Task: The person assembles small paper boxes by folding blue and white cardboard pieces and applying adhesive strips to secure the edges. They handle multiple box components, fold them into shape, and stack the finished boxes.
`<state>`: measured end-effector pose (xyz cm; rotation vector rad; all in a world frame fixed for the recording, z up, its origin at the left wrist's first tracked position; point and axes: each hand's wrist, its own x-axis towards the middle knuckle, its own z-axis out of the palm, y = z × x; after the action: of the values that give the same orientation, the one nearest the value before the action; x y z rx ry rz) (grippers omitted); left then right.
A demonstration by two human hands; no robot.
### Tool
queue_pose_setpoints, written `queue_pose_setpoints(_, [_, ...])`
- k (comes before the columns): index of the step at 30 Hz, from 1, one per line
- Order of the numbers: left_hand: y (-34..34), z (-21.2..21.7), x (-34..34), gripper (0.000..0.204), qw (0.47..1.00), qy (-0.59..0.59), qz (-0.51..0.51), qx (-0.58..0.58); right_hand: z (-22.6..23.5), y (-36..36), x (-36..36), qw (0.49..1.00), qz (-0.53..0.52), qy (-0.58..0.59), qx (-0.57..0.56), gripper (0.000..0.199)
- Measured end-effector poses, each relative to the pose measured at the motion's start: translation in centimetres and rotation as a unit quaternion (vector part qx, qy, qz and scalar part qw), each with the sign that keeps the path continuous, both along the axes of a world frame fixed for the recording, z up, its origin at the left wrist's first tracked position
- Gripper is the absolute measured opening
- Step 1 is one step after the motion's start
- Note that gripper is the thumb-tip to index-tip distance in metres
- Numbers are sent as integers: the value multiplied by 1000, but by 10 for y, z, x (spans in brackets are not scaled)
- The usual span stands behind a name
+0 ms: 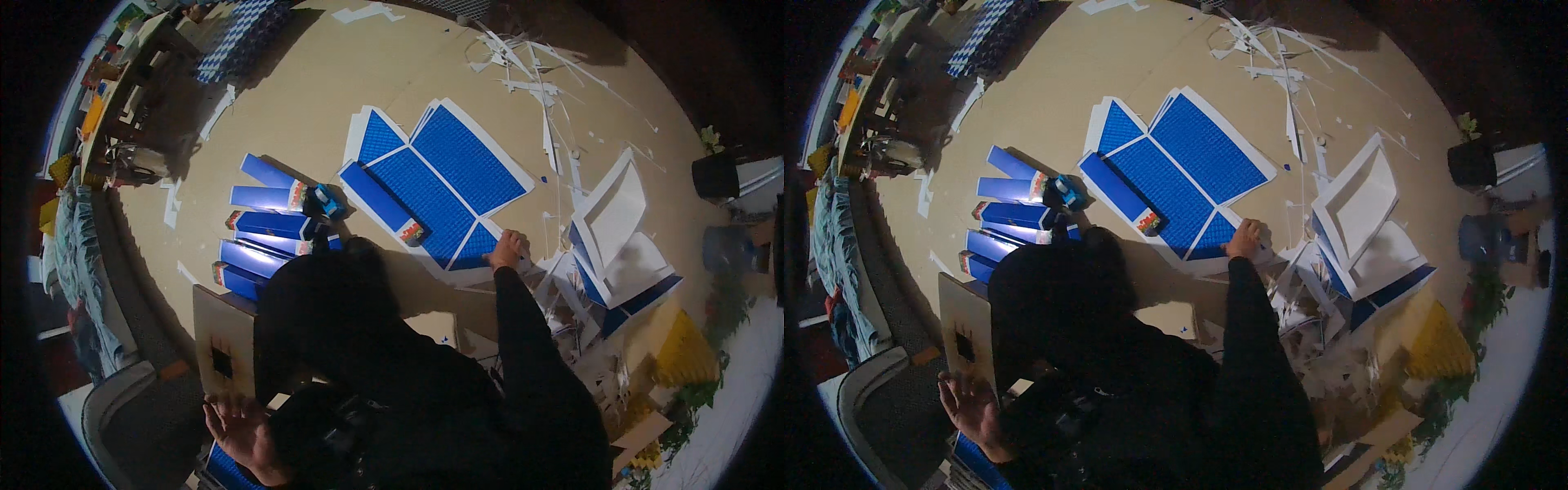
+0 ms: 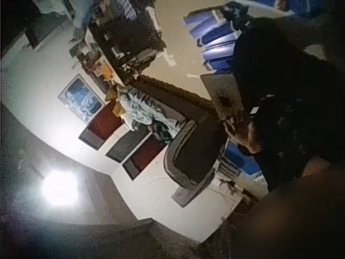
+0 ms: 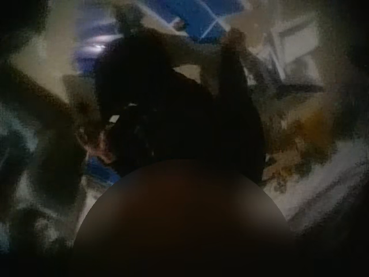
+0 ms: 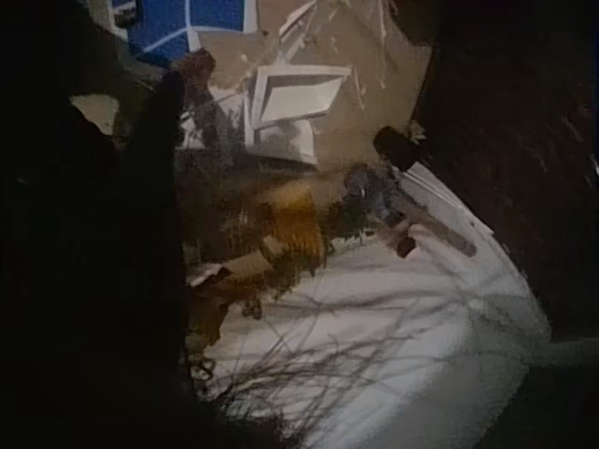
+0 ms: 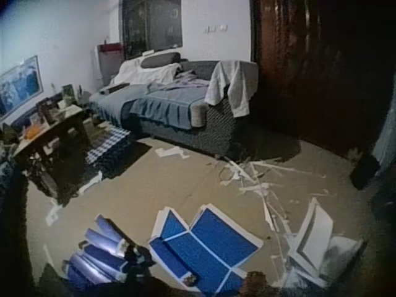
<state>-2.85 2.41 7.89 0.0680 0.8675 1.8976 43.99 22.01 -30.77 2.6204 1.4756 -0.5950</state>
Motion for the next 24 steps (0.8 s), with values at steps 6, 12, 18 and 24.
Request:
queue_pose_setpoints(6, [10, -6, 3, 26, 999, 11, -39, 6, 5, 3, -3, 999, 22, -30, 19, 68])
queue_pose_setpoints(12, [16, -4, 12, 25, 998, -16, 61, -30, 6, 2, 17, 978, 0, 194, 70, 24])
queue_pose_setpoints(18, [-1, -7, 0, 23, 996, -47, 77, -9, 68, 34, 57, 911, 39, 407, 44, 22])
queue_pose_setpoints(24, [-23, -24, -21, 27, 996, -48, 22, 74, 181, 56, 79, 933, 75, 351, 25, 26])
